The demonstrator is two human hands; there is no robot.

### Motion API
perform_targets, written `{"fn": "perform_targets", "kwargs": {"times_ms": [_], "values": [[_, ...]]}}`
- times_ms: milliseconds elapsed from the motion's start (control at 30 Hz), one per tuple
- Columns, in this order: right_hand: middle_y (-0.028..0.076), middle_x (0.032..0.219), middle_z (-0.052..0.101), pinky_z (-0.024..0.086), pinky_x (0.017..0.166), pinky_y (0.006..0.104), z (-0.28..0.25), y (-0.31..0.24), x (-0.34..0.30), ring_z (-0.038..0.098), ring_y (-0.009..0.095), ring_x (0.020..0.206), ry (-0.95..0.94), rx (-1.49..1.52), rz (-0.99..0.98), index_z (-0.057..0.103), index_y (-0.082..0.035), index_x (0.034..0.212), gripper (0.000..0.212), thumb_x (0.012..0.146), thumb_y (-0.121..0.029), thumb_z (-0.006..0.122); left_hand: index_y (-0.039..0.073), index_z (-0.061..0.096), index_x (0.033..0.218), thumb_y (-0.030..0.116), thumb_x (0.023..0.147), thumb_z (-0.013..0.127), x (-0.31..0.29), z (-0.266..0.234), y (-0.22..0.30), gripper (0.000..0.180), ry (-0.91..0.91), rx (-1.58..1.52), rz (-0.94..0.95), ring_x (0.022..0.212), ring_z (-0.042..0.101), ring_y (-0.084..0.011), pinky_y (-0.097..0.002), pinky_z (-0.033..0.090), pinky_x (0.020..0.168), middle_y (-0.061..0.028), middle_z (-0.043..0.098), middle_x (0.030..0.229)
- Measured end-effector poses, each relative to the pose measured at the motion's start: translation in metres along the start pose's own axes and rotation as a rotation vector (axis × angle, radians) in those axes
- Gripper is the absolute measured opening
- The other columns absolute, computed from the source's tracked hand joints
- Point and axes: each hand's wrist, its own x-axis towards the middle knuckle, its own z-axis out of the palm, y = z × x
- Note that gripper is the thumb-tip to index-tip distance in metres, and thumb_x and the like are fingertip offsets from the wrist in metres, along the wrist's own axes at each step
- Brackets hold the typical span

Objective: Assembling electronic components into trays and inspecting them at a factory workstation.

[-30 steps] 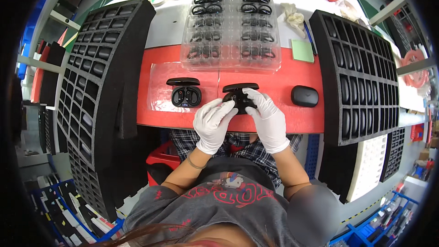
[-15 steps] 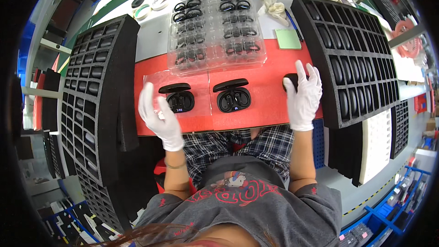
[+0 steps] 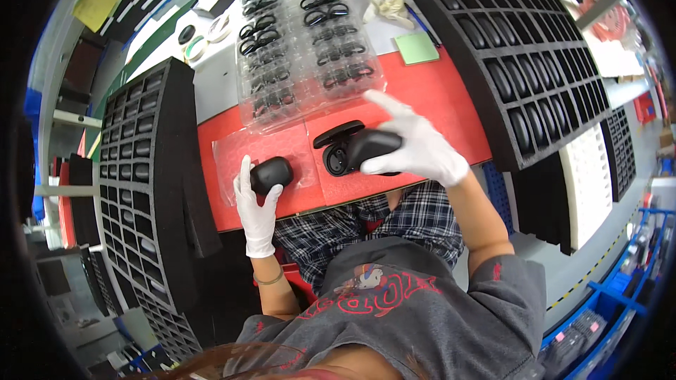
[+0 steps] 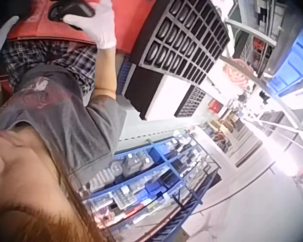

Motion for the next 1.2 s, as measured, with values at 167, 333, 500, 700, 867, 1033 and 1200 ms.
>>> {"fn": "perform_targets", "kwargs": {"times_ms": [167, 333, 500, 700, 867, 1033, 1200], "values": [[0.013, 0.104, 0.066, 0.049, 0.100, 0.0423, 0.014, -0.003, 0.012, 0.064, 0.032, 0.107, -0.130, -0.225, -0.077, 0.074, -0.002, 0.087, 0.064, 0.063, -0.060, 0.086, 0.012, 0.056, 0.140, 0.005, 0.067, 0.090, -0.008, -0.005, 0.001, 0.081, -0.027, 0.194, 0.086, 0.118, 0.054, -0.0344, -0.0424, 0.047, 0.101, -0.0138, 0.049, 0.126], [0.024, 0.136, 0.060, 0.051, 0.100, 0.0393, 0.031, 0.013, 0.020, 0.063, 0.035, 0.116, -0.257, -0.436, -0.164, 0.078, -0.002, 0.100, 0.075, 0.061, -0.066, 0.082, 0.012, 0.057, 0.139, -0.004, 0.072, 0.082, -0.009, 0.003, 0.014, 0.073, -0.006, 0.115, 0.155, 0.121, 0.056, -0.0370, -0.0424, 0.048, 0.102, -0.0157, 0.053, 0.129], [0.019, 0.115, 0.063, 0.052, 0.078, 0.0441, 0.033, -0.006, 0.005, 0.063, 0.033, 0.095, -0.330, -0.508, -0.212, 0.077, -0.004, 0.083, 0.065, 0.054, -0.062, 0.085, 0.017, 0.054, 0.146, -0.011, 0.075, 0.076, 0.001, 0.026, 0.024, 0.080, 0.011, 0.190, 0.185, 0.116, 0.058, -0.0336, -0.0397, 0.051, 0.096, -0.0153, 0.055, 0.126], [0.015, 0.121, 0.061, 0.044, 0.089, 0.0505, 0.038, -0.026, -0.018, 0.056, 0.034, 0.107, -0.452, -0.972, -0.286, 0.076, -0.009, 0.083, 0.061, 0.056, -0.063, 0.083, 0.015, 0.057, 0.144, -0.013, 0.076, 0.072, 0.025, 0.054, 0.059, 0.075, -0.096, 0.012, 0.375, 0.111, 0.058, -0.0331, -0.0399, 0.051, 0.093, -0.0158, 0.057, 0.122], [0.004, 0.134, 0.057, 0.008, 0.100, 0.0906, 0.006, -0.047, -0.032, 0.020, 0.046, 0.150, -0.314, -1.128, -0.448, 0.076, -0.015, 0.091, 0.059, 0.055, -0.061, 0.081, 0.012, 0.055, 0.146, -0.017, 0.077, 0.068, 0.042, 0.072, 0.104, 0.076, -0.221, -0.114, 0.625, 0.109, 0.061, -0.0319, -0.0377, 0.055, 0.091, -0.0130, 0.059, 0.122], [0.001, 0.131, 0.058, 0.009, 0.104, 0.0874, -0.030, -0.067, -0.033, 0.024, 0.045, 0.148, -0.295, -1.022, -0.489, 0.078, -0.020, 0.093, 0.058, 0.051, -0.060, 0.083, 0.013, 0.053, 0.146, -0.009, 0.085, 0.064, 0.061, 0.072, 0.118, 0.066, -0.190, -0.193, 0.844, 0.118, 0.059, -0.0351, -0.0461, 0.050, 0.104, -0.0146, 0.058, 0.130], [0.003, 0.128, 0.060, 0.014, 0.109, 0.0725, -0.099, -0.067, -0.040, 0.034, 0.042, 0.137, 0.063, -0.936, -0.387, 0.081, -0.027, 0.087, 0.048, 0.053, -0.061, 0.083, 0.002, 0.050, 0.145, 0.013, 0.086, 0.074, 0.062, 0.003, 0.108, 0.065, 0.430, 0.442, 0.567, 0.141, 0.040, -0.0425, -0.0528, 0.030, 0.117, -0.0238, 0.045, 0.151]]}}
